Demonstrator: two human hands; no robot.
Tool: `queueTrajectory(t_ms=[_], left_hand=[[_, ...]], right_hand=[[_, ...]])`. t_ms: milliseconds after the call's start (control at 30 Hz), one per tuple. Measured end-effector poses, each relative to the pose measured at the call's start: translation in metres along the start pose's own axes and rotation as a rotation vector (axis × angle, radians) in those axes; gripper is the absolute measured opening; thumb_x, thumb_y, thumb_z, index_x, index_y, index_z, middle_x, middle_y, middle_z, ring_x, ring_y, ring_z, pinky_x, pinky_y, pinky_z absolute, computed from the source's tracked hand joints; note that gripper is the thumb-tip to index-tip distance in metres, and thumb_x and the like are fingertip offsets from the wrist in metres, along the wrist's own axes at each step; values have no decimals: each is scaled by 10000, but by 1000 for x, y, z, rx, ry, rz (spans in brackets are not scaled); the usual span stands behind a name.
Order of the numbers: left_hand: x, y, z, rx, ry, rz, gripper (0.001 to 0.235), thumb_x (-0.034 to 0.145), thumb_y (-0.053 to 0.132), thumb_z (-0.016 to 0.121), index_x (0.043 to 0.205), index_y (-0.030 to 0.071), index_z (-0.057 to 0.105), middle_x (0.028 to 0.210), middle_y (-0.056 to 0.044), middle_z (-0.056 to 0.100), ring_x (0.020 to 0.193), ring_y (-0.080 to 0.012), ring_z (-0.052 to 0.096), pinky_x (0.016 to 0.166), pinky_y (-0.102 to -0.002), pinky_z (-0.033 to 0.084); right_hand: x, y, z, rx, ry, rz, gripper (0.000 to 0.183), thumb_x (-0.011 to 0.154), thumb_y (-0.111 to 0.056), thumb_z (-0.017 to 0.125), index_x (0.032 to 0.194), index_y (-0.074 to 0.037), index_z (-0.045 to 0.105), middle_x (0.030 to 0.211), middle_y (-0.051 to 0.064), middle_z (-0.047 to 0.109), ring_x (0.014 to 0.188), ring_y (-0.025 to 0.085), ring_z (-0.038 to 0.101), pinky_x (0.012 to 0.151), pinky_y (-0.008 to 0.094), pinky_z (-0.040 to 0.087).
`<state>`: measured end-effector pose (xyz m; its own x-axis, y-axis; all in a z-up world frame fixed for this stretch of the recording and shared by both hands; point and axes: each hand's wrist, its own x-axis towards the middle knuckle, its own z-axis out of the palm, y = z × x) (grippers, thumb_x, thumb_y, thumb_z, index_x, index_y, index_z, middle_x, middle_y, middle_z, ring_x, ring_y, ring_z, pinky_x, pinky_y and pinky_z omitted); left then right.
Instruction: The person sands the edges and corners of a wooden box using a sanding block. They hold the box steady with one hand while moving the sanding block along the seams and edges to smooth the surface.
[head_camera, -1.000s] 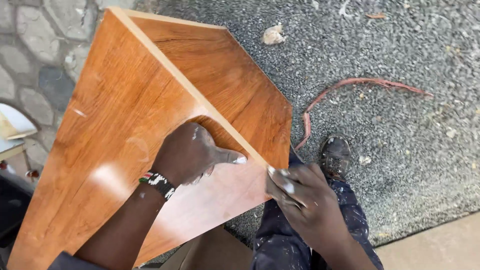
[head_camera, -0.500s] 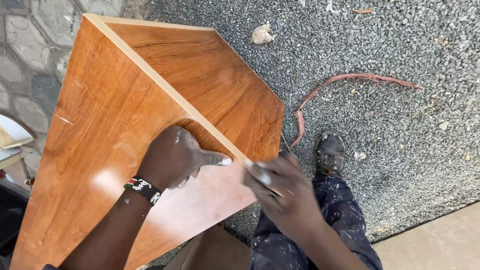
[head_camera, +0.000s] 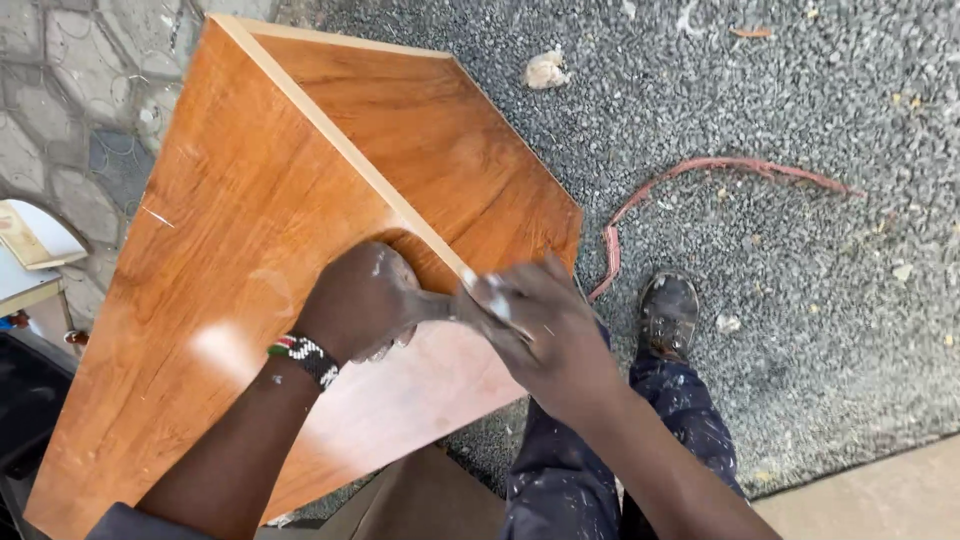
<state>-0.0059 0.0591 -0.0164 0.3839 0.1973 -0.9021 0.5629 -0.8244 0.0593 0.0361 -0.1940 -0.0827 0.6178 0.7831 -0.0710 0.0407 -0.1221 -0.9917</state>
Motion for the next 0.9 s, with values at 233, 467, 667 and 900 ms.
queueTrajectory(t_ms=[233, 467, 667, 900], left_hand=[[-21, 8, -22, -434, -29, -230, 782, 924, 655, 905, 438, 91, 666, 365, -71, 563, 355, -192, 523, 498, -364, 420], [-23, -4, -11, -609, 42, -141, 802, 1109, 627, 627, 529, 78, 700, 402, -99, 575, 367, -218, 569, 542, -388, 496], [-10, -22, 7, -583, 144, -33, 675, 1123, 468, 575, 546, 165, 751, 465, -121, 666, 587, -343, 743, 720, -439, 625], [3, -30, 11, -550, 129, -102, 681, 1070, 553, 579, 495, 236, 758, 466, -48, 695, 619, -314, 801, 731, -419, 657]], right_hand=[[4, -22, 0, -40, 80, 1, 171, 1100, -173, 866, 1195, -30, 862, 1090, 36, 787, 911, 215, 610, 884, 402, 427], [-48, -10, -19, -53, 39, 32, 244, 1083, -121, 855, 1308, -28, 865, 1206, 76, 833, 956, 233, 740, 994, 427, 463], [46, -2, 34, -153, 269, -172, 62, 1059, -122, 891, 1108, -94, 919, 957, 93, 747, 838, 381, 713, 771, 454, 623], [-10, -24, -6, -95, 175, 25, 142, 1071, -121, 847, 1154, -79, 955, 896, 83, 776, 782, 315, 716, 673, 387, 602]])
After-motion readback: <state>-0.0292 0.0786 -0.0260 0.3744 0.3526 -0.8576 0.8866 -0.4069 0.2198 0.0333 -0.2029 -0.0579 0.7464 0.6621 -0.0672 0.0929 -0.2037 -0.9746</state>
